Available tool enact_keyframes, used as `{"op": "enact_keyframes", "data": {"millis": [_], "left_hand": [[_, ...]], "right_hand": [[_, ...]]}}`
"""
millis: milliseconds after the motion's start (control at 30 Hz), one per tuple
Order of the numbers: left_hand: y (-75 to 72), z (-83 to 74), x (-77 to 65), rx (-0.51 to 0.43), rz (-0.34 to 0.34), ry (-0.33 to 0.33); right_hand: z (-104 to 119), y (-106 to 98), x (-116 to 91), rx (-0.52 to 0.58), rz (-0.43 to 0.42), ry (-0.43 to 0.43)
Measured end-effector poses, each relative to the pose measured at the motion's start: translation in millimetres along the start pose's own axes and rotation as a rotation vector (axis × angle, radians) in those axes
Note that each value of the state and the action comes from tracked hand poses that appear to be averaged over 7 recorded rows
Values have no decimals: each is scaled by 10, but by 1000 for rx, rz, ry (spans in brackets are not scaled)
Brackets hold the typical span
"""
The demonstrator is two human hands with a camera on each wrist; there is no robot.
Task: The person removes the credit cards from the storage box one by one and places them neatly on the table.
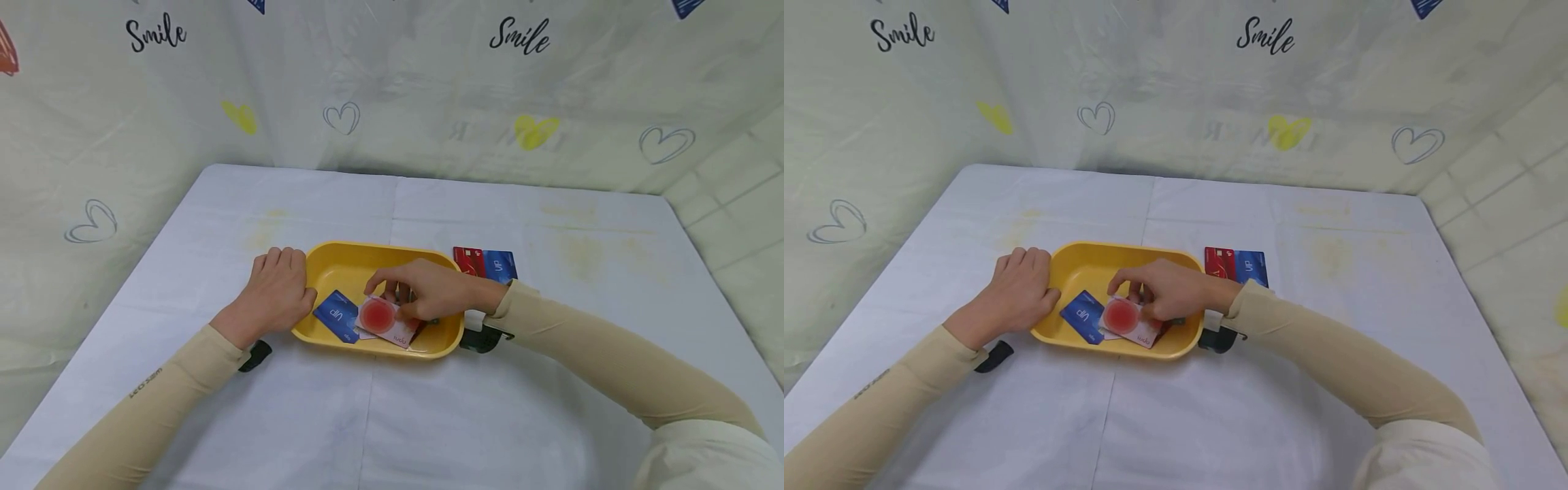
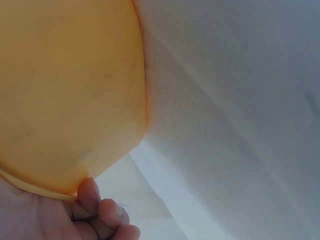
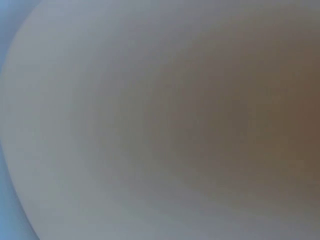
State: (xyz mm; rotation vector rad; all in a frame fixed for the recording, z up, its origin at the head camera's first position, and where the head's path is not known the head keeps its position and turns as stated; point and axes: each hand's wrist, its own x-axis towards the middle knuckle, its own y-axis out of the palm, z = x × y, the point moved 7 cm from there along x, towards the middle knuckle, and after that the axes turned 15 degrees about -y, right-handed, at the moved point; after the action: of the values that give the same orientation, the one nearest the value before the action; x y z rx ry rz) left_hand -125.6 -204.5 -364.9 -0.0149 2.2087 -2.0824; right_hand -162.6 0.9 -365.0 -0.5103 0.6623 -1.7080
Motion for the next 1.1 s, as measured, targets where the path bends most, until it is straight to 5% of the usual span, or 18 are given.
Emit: {"op": "enact_keyframes", "data": {"millis": [1100], "left_hand": [[-35, -38, -33, -30, 30, -4]], "right_hand": [[124, -108, -182, 80, -132, 8]]}}
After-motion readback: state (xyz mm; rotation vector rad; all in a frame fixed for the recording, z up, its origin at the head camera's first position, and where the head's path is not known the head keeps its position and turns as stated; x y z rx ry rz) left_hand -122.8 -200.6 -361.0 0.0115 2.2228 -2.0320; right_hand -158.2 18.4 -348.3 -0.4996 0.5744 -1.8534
